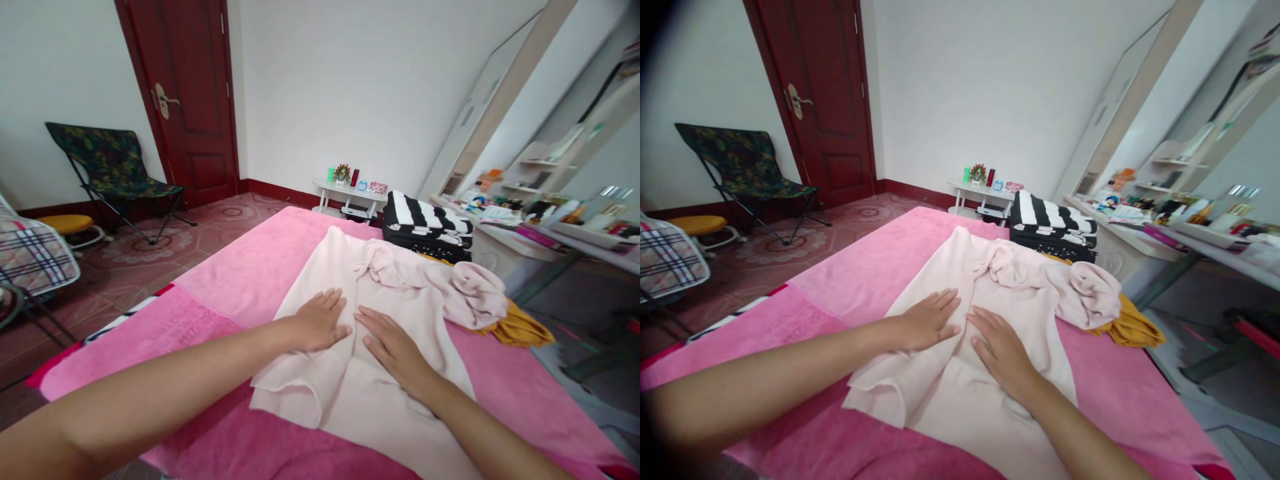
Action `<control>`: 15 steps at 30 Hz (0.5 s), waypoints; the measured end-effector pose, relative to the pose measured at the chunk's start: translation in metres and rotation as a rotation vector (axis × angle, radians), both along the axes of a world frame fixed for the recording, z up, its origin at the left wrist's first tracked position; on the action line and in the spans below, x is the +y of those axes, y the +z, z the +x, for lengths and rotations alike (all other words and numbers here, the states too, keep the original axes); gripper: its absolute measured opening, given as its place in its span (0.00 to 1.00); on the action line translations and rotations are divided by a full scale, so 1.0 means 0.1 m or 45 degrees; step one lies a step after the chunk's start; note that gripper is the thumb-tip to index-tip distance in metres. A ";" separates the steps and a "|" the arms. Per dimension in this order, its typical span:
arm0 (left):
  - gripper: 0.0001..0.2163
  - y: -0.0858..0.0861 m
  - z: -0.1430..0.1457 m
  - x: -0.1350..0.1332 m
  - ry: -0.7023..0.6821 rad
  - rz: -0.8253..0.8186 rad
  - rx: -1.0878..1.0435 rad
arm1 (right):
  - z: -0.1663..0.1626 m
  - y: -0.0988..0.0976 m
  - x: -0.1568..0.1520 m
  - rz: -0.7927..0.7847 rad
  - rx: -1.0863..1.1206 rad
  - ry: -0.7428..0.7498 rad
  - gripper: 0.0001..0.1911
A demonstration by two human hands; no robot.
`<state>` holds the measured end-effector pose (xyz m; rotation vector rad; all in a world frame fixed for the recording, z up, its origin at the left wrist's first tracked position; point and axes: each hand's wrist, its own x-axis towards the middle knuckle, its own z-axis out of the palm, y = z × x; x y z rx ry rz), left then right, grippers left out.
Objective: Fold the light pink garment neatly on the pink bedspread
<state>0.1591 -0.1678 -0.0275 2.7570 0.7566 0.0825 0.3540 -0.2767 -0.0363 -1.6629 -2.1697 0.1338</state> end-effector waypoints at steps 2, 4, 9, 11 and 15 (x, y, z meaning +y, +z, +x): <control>0.33 0.13 -0.03 -0.05 -0.089 -0.037 -0.014 | 0.01 0.03 0.04 0.042 0.097 0.005 0.20; 0.28 0.29 0.02 0.02 -0.110 -0.094 0.025 | 0.06 0.08 0.13 0.055 0.202 -0.011 0.16; 0.17 0.41 0.39 0.54 0.285 -0.075 -0.196 | 0.57 0.24 0.52 0.303 0.272 -0.498 0.14; 0.20 0.27 0.55 0.69 0.375 0.015 -0.336 | 0.88 0.29 0.70 0.356 0.163 -0.742 0.18; 0.24 -0.09 0.72 0.77 0.287 0.094 -0.290 | 1.40 0.30 0.99 0.223 -0.045 -0.991 0.24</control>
